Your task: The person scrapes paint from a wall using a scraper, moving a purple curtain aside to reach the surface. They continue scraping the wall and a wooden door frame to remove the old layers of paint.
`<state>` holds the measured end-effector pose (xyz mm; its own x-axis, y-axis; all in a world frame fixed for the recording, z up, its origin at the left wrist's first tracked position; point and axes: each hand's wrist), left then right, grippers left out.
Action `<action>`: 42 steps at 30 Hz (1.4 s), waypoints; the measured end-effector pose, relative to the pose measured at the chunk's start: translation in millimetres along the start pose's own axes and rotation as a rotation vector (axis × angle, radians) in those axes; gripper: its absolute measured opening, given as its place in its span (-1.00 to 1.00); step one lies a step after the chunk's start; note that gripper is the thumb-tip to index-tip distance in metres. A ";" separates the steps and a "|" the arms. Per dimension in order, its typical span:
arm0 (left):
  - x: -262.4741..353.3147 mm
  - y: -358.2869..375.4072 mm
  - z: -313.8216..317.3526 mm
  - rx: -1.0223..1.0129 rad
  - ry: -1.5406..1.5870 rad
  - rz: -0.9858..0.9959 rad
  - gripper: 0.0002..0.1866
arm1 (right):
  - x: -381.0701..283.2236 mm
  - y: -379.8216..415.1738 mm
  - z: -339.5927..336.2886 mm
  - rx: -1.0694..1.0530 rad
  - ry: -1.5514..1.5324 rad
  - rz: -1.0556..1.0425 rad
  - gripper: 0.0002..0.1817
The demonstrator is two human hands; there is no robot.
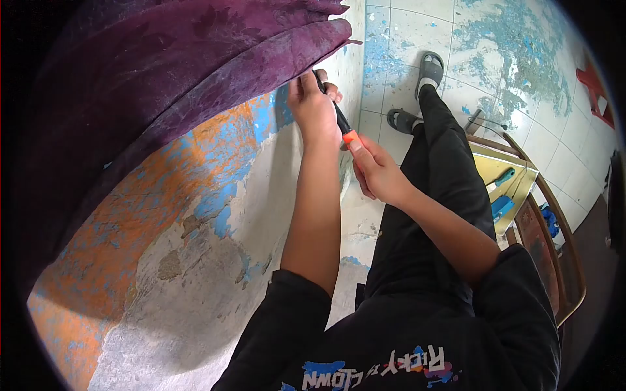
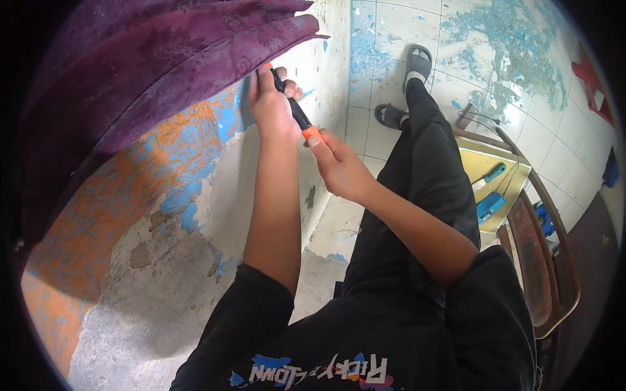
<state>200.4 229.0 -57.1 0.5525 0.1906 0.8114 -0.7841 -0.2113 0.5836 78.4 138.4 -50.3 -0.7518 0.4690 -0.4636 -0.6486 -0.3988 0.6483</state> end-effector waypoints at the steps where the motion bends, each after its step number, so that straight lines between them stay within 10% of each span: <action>1: 2.1 0.2 2.8 0.002 0.001 0.017 -0.84 | 3.0 3.1 -0.8 0.015 0.023 -0.004 -0.61; 8: -56.4 65.0 -54.4 0.224 -0.010 -0.133 -0.81 | 73.9 44.9 -2.4 -0.004 0.124 0.108 -0.65; 19: 6.2 -18.5 12.0 -0.043 -0.031 0.106 -0.82 | -5.9 -19.7 -5.6 0.025 0.077 -0.074 -0.58; 30: -54.7 70.1 -63.0 0.167 -0.125 -0.187 -0.63 | 105.5 33.7 -18.9 -0.069 0.498 -0.044 -0.66; 42: -11.0 48.7 -16.5 -0.007 0.069 -0.083 -0.57 | 14.9 15.3 -45.7 0.007 0.715 -0.222 -0.65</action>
<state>151.5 232.4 -38.2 0.5952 0.2728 0.7558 -0.7384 -0.1854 0.6484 51.8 103.2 -74.9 -0.4986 -0.0899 -0.8622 -0.7952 -0.3484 0.4962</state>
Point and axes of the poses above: each hand's wrist, its own y-axis away from the middle knuckle, its own z-axis out of the palm, x = y × z, and after that the axes turned 3 degrees about -z, right-handed
